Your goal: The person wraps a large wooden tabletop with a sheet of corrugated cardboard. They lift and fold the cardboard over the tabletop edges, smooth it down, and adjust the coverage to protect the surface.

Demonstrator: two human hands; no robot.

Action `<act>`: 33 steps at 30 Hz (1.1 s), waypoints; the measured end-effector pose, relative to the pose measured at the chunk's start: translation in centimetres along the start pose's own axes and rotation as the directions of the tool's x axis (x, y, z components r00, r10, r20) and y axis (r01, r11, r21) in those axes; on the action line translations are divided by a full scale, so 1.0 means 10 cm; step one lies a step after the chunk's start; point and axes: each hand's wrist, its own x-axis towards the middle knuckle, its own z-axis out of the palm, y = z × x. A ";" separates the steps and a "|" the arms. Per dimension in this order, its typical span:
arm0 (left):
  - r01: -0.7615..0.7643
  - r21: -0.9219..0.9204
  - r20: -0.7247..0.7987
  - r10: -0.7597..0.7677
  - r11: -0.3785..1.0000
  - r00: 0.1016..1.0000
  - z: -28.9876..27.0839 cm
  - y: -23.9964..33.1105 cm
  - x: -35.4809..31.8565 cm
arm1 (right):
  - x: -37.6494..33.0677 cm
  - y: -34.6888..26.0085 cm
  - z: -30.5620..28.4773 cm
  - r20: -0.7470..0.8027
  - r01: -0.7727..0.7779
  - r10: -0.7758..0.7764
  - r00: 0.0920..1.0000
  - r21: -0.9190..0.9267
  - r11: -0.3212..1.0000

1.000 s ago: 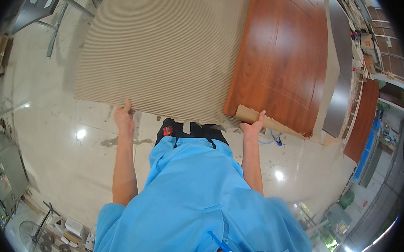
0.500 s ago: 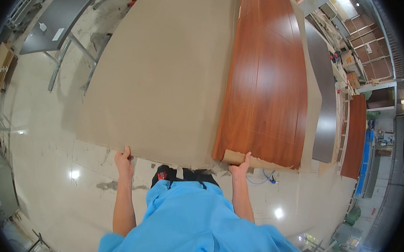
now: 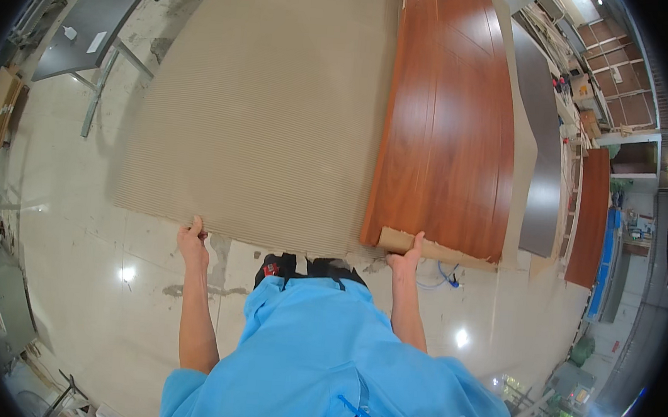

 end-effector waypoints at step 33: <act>-0.055 0.019 0.060 0.054 0.998 0.997 -0.03 -0.08 0.03 | -0.14 0.19 0.18 -0.046 -0.038 0.038 0.998 0.000 0.999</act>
